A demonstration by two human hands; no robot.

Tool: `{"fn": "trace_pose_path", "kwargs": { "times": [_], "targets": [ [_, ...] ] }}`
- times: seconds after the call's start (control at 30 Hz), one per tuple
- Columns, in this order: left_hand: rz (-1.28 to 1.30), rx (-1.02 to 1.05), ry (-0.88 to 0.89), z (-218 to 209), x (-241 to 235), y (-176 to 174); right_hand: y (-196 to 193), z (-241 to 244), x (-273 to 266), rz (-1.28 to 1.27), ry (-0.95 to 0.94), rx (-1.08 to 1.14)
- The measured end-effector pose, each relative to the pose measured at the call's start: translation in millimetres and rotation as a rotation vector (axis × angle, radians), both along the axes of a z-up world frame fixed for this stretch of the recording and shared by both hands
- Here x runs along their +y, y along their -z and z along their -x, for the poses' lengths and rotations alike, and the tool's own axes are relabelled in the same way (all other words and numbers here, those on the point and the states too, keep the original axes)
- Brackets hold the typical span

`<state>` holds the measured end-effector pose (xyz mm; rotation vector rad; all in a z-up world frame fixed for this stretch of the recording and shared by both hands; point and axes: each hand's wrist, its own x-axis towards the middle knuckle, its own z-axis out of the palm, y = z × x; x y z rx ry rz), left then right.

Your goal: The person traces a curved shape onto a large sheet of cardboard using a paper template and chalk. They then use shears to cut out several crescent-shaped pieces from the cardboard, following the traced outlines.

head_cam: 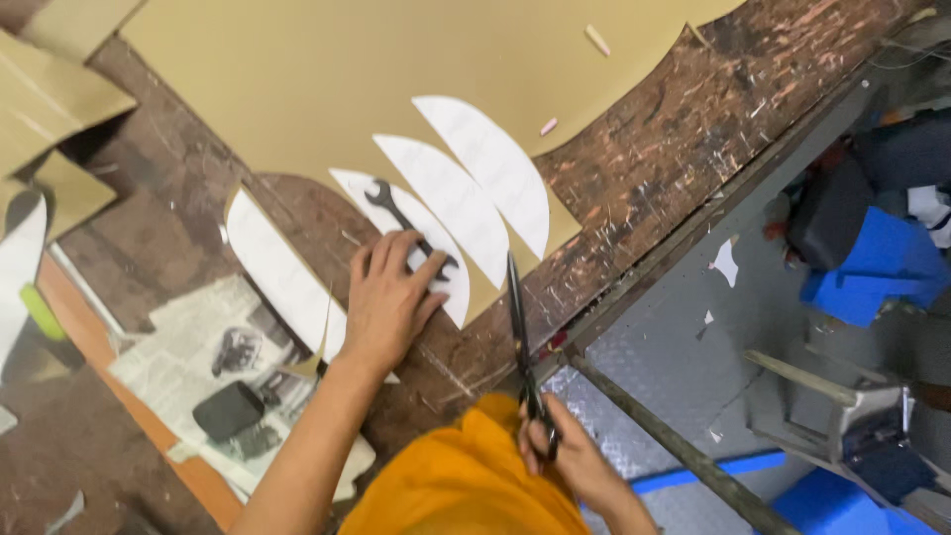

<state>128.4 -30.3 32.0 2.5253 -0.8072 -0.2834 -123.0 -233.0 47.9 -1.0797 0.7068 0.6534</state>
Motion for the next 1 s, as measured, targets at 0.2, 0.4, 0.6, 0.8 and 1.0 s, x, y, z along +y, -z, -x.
{"fn": "trace_pose_path", "kwargs": {
  "times": [0.2, 0.4, 0.6, 0.8, 1.0],
  "targets": [
    [-0.064, -0.009, 0.03, 1, 2, 9, 23, 33, 46, 0.017, 0.021, -0.004],
    [-0.08, -0.06, 0.098, 3, 7, 13, 19, 65, 111, 0.037, 0.143, -0.088],
    [-0.076, -0.077, 0.105, 10, 12, 20, 16, 72, 178, 0.066, 0.277, -0.098],
    [-0.06, -0.082, 0.122, 14, 15, 25, 23, 69, 216, 0.054, 0.41, -0.049],
    [-0.041, -0.101, 0.148, 12, 18, 32, 40, 68, 231, -0.117, 0.624, -0.003]
  ]
}}
